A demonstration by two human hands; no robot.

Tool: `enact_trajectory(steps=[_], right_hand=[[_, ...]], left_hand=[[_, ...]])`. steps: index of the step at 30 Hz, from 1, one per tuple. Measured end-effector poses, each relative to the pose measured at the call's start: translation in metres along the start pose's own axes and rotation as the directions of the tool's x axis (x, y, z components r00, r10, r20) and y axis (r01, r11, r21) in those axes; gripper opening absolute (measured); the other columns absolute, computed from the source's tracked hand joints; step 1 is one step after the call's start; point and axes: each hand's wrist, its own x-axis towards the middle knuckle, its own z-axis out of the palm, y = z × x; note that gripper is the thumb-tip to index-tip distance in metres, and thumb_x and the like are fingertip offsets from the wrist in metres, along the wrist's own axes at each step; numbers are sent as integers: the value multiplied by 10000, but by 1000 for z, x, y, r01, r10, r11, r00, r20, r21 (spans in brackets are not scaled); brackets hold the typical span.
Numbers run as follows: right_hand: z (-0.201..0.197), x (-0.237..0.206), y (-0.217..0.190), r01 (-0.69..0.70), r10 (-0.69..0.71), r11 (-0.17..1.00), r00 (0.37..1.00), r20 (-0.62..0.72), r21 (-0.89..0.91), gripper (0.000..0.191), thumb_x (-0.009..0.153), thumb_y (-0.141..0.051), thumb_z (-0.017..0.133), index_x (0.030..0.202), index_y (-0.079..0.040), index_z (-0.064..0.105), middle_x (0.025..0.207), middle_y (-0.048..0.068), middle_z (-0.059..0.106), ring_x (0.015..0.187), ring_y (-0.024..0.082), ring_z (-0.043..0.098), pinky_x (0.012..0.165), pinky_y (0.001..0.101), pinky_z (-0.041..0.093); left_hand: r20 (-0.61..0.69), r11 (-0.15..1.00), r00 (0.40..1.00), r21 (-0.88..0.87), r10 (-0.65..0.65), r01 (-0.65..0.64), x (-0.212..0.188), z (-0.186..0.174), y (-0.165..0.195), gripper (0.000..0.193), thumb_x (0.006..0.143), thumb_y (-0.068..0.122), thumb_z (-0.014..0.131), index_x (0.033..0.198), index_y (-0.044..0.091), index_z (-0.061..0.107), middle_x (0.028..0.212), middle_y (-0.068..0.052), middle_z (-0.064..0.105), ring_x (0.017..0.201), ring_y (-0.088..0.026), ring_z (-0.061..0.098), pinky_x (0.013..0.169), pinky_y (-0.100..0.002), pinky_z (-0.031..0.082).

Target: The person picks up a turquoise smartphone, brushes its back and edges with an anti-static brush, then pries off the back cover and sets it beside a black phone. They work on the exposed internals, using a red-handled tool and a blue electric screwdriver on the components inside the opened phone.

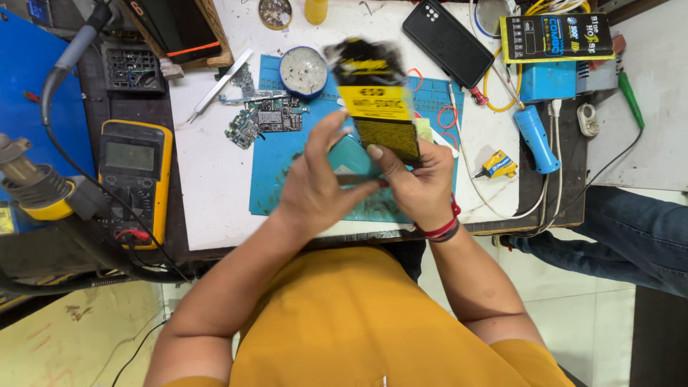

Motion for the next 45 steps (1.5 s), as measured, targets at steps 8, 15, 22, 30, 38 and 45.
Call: enact_trajectory(steps=[8,15,22,30,38,45], right_hand=[[6,-43,51,-191,204,964,977,-53,186,182,1013,-161,730,1082,5,759,987,15,750,867,77,647,792,262,536],[-32,-55,38,-428,373,889,884,282,166,202,958,-140,732,1092,10,748,1014,26,765,912,89,674,842,276,545],[-40,-46,33,-329,306,944,900,310,23,156,956,-117,752,1042,12,732,980,28,757,889,98,684,789,270,565],[-27,-58,37,-297,272,949,941,203,105,141,958,-77,757,1056,23,746,966,38,768,851,92,681,767,263,564],[-40,-23,6,-170,288,942,853,435,-290,238,846,-147,818,1046,-28,771,856,47,796,724,90,682,655,259,552],[-55,13,-9,231,333,808,579,744,-542,305,789,-382,836,786,-83,775,606,143,672,562,353,641,507,428,473]], left_hand=[[907,378,322,-207,-271,903,-17,-13,-56,476,993,396,684,1108,-64,724,947,-129,758,833,-189,674,764,-362,549],[964,-160,249,-262,-96,952,-72,0,-46,761,1007,617,295,1303,-7,614,1115,-149,735,969,-236,748,877,-385,624],[965,-59,178,-192,-193,980,-67,10,-34,811,1014,652,228,1265,-6,631,1064,-162,729,888,-238,736,758,-403,636],[953,31,152,-149,-260,988,-61,12,-25,829,990,693,279,1181,-23,651,978,-149,727,802,-225,731,672,-391,642],[954,31,50,-42,-297,999,-66,19,-18,811,953,705,280,1171,24,663,961,-131,732,769,-203,718,659,-382,635],[961,85,40,-17,-272,996,-75,27,-10,930,895,792,221,1231,27,630,1021,-111,731,803,-172,714,674,-368,633]])
